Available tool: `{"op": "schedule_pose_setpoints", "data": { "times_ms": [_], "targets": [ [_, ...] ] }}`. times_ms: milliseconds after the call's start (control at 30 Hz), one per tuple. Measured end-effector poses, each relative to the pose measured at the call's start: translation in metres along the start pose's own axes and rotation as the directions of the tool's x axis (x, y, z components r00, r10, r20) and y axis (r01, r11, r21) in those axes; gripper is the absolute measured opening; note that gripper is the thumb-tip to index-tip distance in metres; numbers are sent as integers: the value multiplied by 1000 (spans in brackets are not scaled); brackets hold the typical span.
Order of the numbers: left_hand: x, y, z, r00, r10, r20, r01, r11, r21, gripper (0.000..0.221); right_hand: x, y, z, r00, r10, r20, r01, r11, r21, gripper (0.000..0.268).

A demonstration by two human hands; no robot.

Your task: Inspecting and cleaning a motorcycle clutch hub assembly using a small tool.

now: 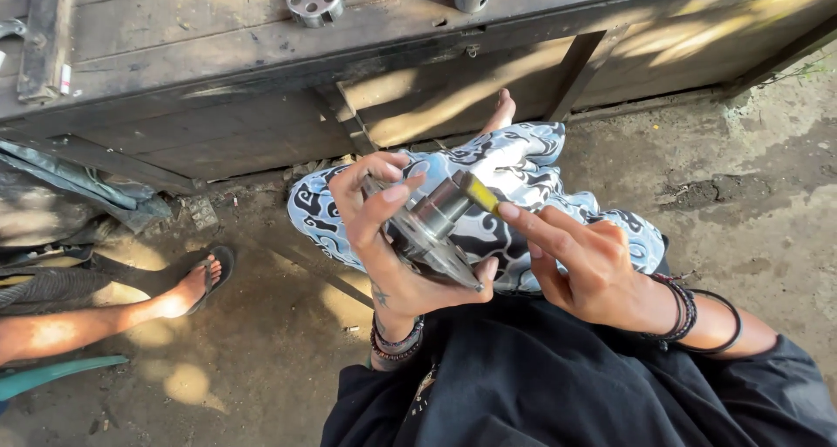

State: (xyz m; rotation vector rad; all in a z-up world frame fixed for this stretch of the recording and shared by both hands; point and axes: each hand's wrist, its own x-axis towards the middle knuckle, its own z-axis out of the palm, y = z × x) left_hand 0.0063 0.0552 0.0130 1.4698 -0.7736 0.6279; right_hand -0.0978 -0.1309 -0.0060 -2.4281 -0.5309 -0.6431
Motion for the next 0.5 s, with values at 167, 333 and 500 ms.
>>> {"op": "schedule_pose_setpoints", "data": {
  "times_ms": [167, 333, 500],
  "targets": [
    [2, 0, 2, 1000, 17, -10, -16, 998, 58, 70, -18, 4, 1, 999, 8, 40, -6, 998, -70, 50],
    [3, 14, 2, 999, 31, 19, -34, 983, 179, 60, -2, -9, -11, 1000, -3, 10, 4, 994, -109, 44],
    [1, 5, -1, 999, 44, 14, -46, 985, 166, 67, -11, -11, -13, 996, 35, 80, -28, 996, -84, 50]
  ]
}}
